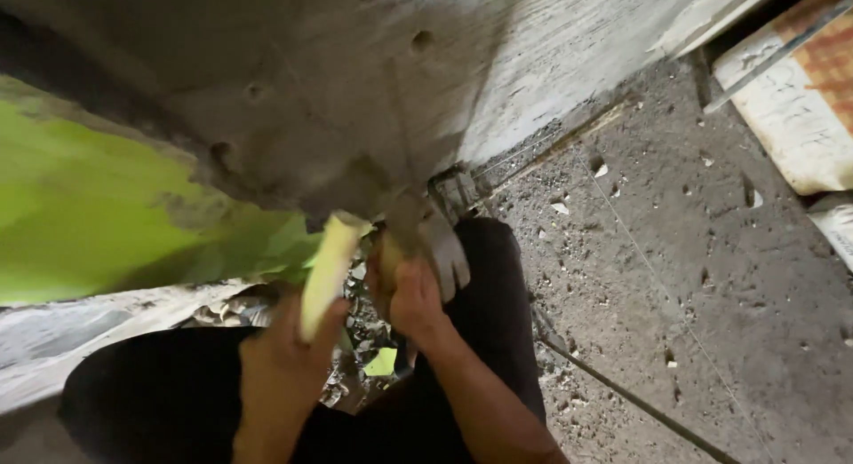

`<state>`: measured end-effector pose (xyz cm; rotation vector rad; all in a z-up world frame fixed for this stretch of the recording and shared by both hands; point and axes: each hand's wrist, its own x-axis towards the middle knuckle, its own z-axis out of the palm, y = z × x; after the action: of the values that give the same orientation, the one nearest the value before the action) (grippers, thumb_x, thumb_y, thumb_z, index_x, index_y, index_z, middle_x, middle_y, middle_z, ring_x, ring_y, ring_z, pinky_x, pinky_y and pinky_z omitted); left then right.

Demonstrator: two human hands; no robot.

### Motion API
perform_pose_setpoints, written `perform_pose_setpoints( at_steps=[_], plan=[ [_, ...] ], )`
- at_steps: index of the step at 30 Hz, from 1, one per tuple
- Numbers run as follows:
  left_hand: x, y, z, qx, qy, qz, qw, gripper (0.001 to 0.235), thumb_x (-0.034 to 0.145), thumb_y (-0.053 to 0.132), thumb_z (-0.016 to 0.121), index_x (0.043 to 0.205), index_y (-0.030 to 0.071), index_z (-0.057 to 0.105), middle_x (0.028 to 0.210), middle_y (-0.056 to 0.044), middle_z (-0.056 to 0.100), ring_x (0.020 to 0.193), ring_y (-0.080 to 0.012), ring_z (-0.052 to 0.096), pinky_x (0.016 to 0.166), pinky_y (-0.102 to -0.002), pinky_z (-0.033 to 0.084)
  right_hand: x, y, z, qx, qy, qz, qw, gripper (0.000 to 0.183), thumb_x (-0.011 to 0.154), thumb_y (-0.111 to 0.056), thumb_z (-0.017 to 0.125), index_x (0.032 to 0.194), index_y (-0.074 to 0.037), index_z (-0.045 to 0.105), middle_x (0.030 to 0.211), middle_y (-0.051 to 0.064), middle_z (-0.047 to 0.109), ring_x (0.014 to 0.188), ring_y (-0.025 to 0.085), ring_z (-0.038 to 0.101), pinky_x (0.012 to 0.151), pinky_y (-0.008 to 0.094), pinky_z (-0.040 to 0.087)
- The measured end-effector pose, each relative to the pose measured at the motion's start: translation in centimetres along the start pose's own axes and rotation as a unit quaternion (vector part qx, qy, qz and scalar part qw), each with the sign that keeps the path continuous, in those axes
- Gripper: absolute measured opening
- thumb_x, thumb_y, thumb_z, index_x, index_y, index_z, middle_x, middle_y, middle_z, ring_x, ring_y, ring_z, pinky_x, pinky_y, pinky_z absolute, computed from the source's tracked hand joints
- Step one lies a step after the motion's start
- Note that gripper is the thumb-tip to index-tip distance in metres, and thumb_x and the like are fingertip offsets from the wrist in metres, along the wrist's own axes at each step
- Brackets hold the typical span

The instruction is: The person holds a white PVC pipe against a concrete wall and repeatedly strikes it with a hammer. The person is sitting on the floor during the task.

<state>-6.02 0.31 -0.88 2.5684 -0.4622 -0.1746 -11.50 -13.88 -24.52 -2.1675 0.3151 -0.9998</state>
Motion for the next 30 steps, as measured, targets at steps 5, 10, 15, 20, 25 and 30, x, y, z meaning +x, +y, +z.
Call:
perform_pose_setpoints(
  at_steps=[5, 10, 15, 20, 25, 30],
  plan=[
    [3.1, 2.9, -4.3, 0.074, -0.072, -0.107, 0.989, 0.041, 0.095, 0.052, 0.068, 0.098, 0.012, 0.068, 0.058, -0.009, 0.070, 0.045, -0.0304, 0.064, 0.046, -0.044, 0.049, 9.4, -5.3, -4.4, 0.533, 0.015, 0.291, 0.794, 0.037, 0.109, -0.034, 0.035, 0.109, -0.004, 0.057, 0.077, 0.006, 0.057, 0.061, 0.015, 0.046, 0.055, 0.029, 0.041],
    [6.1, 0.9, -3.8, 0.019, 0.015, 0.042, 0.999, 0.036, 0.102, 0.031, 0.075, 0.118, -0.001, 0.072, 0.071, -0.014, 0.070, 0.048, -0.0241, 0.059, 0.045, -0.038, 0.044, 9.5, -4.9, -4.7, 0.503, 0.012, 0.283, 0.816, 0.040, 0.111, -0.043, 0.035, 0.118, -0.007, 0.052, 0.076, 0.003, 0.056, 0.058, 0.012, 0.045, 0.051, 0.029, 0.040],
    [5.5, 1.1, -3.2, -0.078, 0.021, 0.046, 0.996, 0.022, 0.107, 0.018, 0.070, 0.106, -0.004, 0.068, 0.062, -0.008, 0.057, 0.046, -0.0170, 0.043, 0.042, -0.032, 0.032, 9.8, -5.7, -5.0, 0.500, 0.007, 0.306, 0.810, 0.050, 0.110, -0.050, 0.033, 0.118, -0.005, 0.054, 0.073, 0.003, 0.054, 0.059, 0.012, 0.044, 0.054, 0.029, 0.039],
    [2.6, 3.2, -3.5, 0.010, -0.008, -0.090, 0.996, 0.037, 0.097, 0.036, 0.072, 0.120, 0.007, 0.072, 0.074, -0.018, 0.071, 0.055, -0.0335, 0.062, 0.053, -0.045, 0.048, 7.4, -4.3, -3.9, 0.497, -0.010, 0.348, 0.795, 0.050, 0.108, -0.043, 0.034, 0.122, -0.002, 0.059, 0.077, 0.005, 0.058, 0.062, 0.013, 0.045, 0.056, 0.029, 0.038],
    [3.9, 2.3, -3.7, -0.045, 0.021, -0.021, 0.999, 0.031, 0.100, 0.025, 0.073, 0.116, -0.002, 0.071, 0.065, -0.014, 0.063, 0.049, -0.0231, 0.049, 0.047, -0.037, 0.039, 8.8, -6.5, -5.5, 0.459, -0.065, 0.268, 0.844, 0.036, 0.101, -0.027, 0.027, 0.108, -0.007, 0.056, 0.075, 0.002, 0.054, 0.061, 0.014, 0.044, 0.055, 0.031, 0.039],
    [4.2, 2.1, -4.1, -0.221, -0.025, -0.120, 0.967, 0.022, 0.102, 0.023, 0.067, 0.102, 0.001, 0.068, 0.058, -0.006, 0.054, 0.043, -0.0148, 0.045, 0.041, -0.029, 0.034, 9.3, -8.1, -6.1, 0.463, -0.104, 0.235, 0.848, 0.053, 0.105, -0.050, 0.024, 0.114, -0.009, 0.055, 0.078, -0.001, 0.049, 0.064, 0.010, 0.044, 0.049, 0.027, 0.038]
  ],
)
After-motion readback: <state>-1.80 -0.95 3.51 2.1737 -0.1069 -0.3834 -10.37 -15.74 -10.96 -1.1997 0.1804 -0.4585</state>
